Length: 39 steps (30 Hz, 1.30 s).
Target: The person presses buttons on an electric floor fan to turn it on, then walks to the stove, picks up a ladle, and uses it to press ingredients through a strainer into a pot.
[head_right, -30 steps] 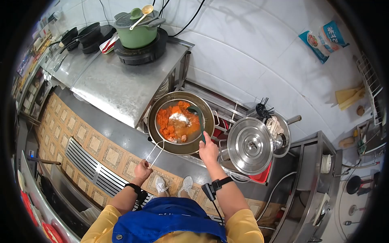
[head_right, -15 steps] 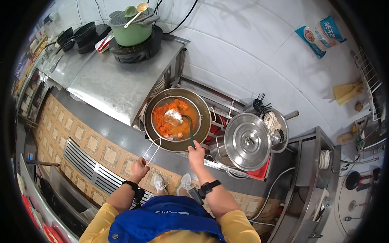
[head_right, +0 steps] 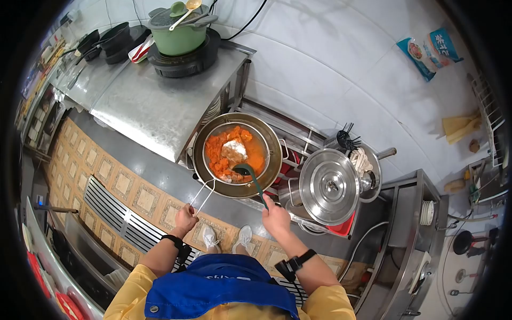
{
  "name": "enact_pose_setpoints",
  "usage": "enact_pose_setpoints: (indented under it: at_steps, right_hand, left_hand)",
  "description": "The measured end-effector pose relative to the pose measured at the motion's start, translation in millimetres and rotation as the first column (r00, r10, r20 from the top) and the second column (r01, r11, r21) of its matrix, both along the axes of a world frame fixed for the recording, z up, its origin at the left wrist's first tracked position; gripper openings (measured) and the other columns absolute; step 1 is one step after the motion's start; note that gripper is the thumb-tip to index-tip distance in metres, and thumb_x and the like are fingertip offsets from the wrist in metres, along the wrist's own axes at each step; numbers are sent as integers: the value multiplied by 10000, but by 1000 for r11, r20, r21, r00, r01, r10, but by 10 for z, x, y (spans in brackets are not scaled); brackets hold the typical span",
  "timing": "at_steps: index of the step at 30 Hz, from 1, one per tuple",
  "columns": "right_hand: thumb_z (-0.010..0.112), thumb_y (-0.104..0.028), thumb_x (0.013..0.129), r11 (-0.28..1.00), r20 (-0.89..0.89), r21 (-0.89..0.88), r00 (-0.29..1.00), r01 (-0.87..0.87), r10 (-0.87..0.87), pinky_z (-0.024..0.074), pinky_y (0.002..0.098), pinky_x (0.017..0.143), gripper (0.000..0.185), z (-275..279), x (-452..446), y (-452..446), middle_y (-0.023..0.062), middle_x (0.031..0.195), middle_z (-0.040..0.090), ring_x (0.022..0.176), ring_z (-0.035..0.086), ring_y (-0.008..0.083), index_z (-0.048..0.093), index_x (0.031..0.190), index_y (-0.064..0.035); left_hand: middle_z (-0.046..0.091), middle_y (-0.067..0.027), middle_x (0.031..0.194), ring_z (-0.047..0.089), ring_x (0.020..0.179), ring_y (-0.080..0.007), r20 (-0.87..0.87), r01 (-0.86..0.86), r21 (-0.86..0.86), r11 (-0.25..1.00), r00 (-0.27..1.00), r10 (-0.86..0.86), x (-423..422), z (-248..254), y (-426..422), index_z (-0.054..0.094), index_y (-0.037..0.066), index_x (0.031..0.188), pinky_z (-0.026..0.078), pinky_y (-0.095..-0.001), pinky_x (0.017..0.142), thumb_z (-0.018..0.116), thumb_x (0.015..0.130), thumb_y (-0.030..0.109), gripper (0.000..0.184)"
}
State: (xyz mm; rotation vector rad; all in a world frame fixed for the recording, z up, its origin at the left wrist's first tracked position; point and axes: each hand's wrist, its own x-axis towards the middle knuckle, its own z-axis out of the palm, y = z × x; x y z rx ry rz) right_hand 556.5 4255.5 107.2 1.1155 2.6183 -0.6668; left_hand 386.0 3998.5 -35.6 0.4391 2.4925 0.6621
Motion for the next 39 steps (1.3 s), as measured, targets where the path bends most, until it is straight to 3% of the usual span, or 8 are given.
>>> enact_pose_setpoints:
  at_steps: [3, 14, 18, 20, 24, 30, 36, 39]
  right_hand:
    - [520, -262, 817, 997, -15, 72, 1000, 13, -12, 469, 471, 703, 471, -308, -104, 155, 185, 792, 633, 746, 605, 369, 433, 1280, -257]
    - [503, -260, 831, 983, -7, 165, 997, 81, -81, 484, 455, 691, 497, -286, -423, 344, 167, 792, 642, 733, 623, 339, 399, 1317, -232]
    - [486, -271, 830, 980, 8, 19, 981, 196, -196, 488, 448, 715, 510, -417, -421, 74, 177, 858, 640, 790, 625, 328, 384, 1327, -227]
    - [488, -256, 819, 976, -114, -32, 969, 216, -218, 485, 455, 727, 499, -624, -348, -2, 165, 876, 638, 791, 617, 346, 410, 1310, -216]
    - [474, -245, 821, 963, -125, -100, 957, 249, -261, 475, 462, 766, 488, -415, -316, -159, 182, 951, 623, 866, 603, 348, 414, 1303, -196]
    - [472, -220, 816, 982, -102, -112, 982, 150, -161, 481, 466, 634, 519, -269, -268, -325, 184, 780, 634, 697, 617, 340, 385, 1326, -174]
    - [473, -186, 809, 990, -115, 93, 987, -105, 115, 485, 452, 599, 529, -394, -77, -205, 149, 747, 616, 662, 615, 318, 382, 1329, -197]
    - [517, -215, 816, 986, -193, 148, 975, -81, 109, 469, 452, 549, 531, -241, 20, -103, 151, 734, 598, 609, 593, 328, 369, 1326, -238]
  left_hand:
    - [598, -167, 695, 598, 725, -360, 5, 7, 1, 1000, 1000, -7, -1, 54, 20, 521, 78, 778, 466, -436, 659, 645, 572, 133, 246]
    - [602, -168, 702, 600, 723, -361, 17, 2, -10, 1000, 1000, -2, 24, 98, 53, 522, 74, 777, 462, -440, 648, 647, 582, 141, 241]
    - [592, -170, 689, 595, 712, -362, -24, -10, -27, 1000, 1000, 9, 26, 94, 49, 521, 71, 780, 458, -444, 638, 631, 590, 114, 224]
    - [586, -173, 681, 588, 696, -370, -102, 16, 39, 999, 995, -12, 4, -153, -22, 521, 59, 783, 458, -445, 629, 601, 592, 78, 208]
    - [582, -164, 669, 585, 681, -368, -84, 2, 55, 999, 996, 2, 12, -145, -11, 517, 48, 746, 459, -435, 623, 634, 544, 91, 237]
    - [569, -152, 646, 575, 641, -369, -109, 12, 47, 999, 994, -7, 1, -149, 2, 498, 54, 694, 450, -434, 585, 651, 508, 82, 243]
    - [584, -166, 669, 585, 671, -374, -122, 18, 68, 997, 992, -9, 13, -56, 16, 521, 44, 716, 460, -433, 607, 634, 532, 97, 223]
    - [597, -186, 693, 595, 694, -373, -104, 14, 18, 1000, 995, -12, 16, 63, 34, 530, 36, 717, 468, -432, 624, 629, 565, 106, 195]
